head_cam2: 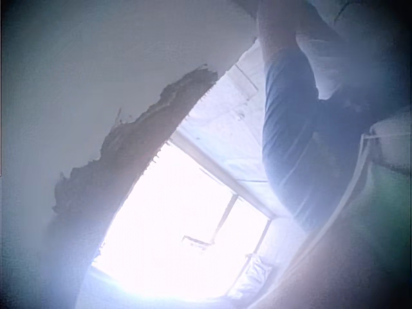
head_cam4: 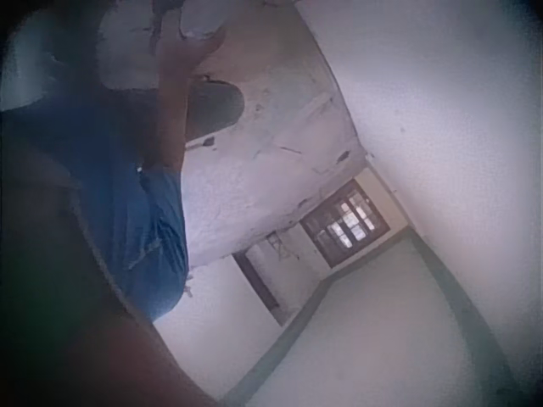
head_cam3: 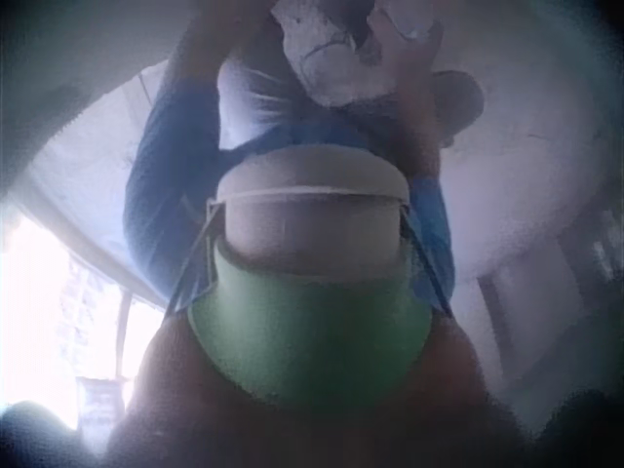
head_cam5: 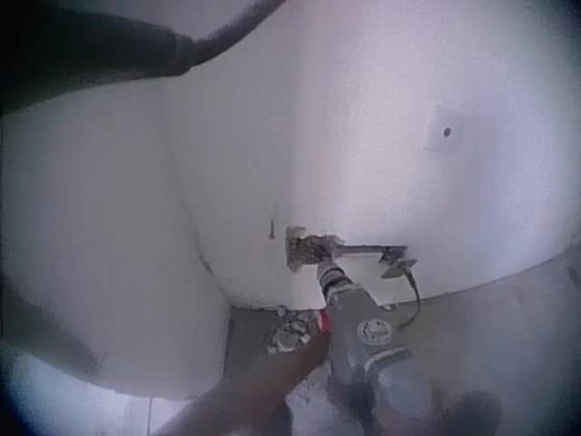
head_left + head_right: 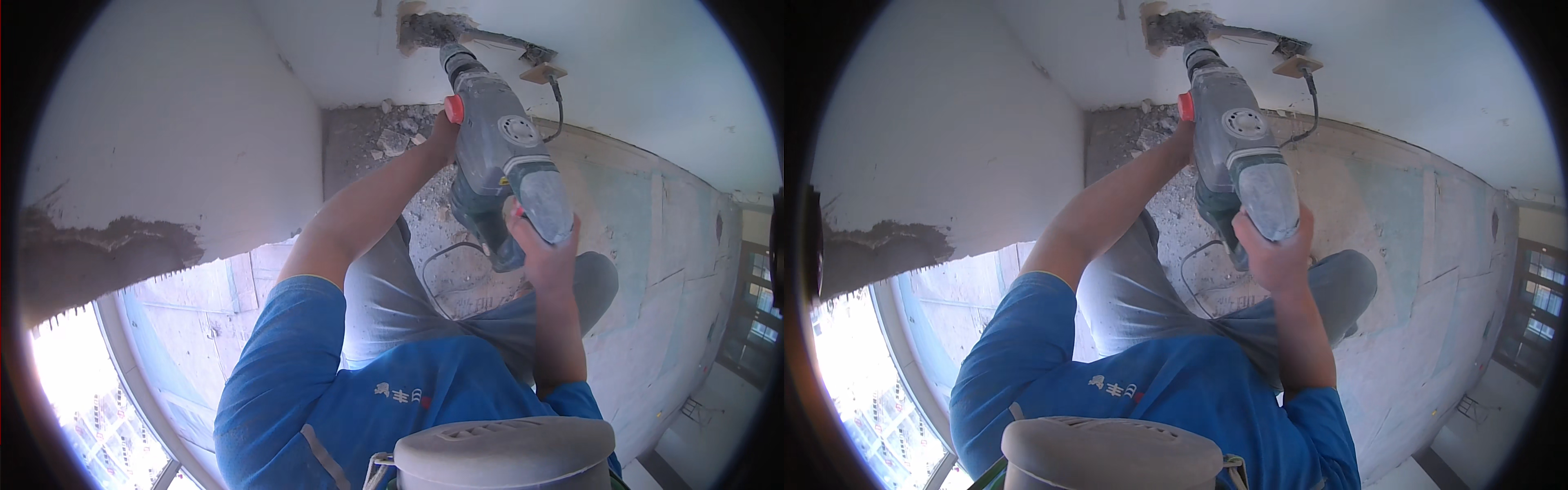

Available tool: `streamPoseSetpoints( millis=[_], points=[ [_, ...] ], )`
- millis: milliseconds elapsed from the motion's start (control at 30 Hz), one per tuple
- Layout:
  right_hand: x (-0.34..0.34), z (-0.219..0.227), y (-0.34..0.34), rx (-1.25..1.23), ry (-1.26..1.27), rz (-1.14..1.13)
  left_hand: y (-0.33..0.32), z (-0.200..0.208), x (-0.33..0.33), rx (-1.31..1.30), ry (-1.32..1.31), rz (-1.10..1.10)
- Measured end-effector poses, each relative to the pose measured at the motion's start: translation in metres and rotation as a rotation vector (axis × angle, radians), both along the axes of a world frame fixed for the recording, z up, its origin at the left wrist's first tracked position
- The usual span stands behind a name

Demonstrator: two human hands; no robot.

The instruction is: Use a hammer drill to chisel or carve out a channel in a concrete wall for renovation.

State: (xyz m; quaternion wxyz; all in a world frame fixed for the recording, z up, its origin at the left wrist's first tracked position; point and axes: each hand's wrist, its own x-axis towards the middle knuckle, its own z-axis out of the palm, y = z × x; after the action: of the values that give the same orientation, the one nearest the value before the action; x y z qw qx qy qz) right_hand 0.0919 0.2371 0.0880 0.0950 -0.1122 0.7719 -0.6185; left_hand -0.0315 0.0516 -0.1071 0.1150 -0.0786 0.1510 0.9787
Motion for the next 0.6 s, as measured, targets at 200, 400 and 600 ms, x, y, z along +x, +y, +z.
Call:
streamPoseSetpoints(
  millis=[200, 400, 600],
  points=[
    [-0.007, -0.02, -0.006, -0.07, -0.014, -0.242, 0.007, 0.002, -0.01, -0.221, 0.089, 0.056],
    [-0.023, 0.001, -0.006, 0.016, 0.057, 0.015, 0.012, -0.004, -0.023, 0.224, 0.054, -0.009],
    [-0.001, 0.009, 0.013, -0.126, -0.121, -0.092, 0.019, 0.032, 0.01, -0.54, 0.067, 0.165]
  ],
)
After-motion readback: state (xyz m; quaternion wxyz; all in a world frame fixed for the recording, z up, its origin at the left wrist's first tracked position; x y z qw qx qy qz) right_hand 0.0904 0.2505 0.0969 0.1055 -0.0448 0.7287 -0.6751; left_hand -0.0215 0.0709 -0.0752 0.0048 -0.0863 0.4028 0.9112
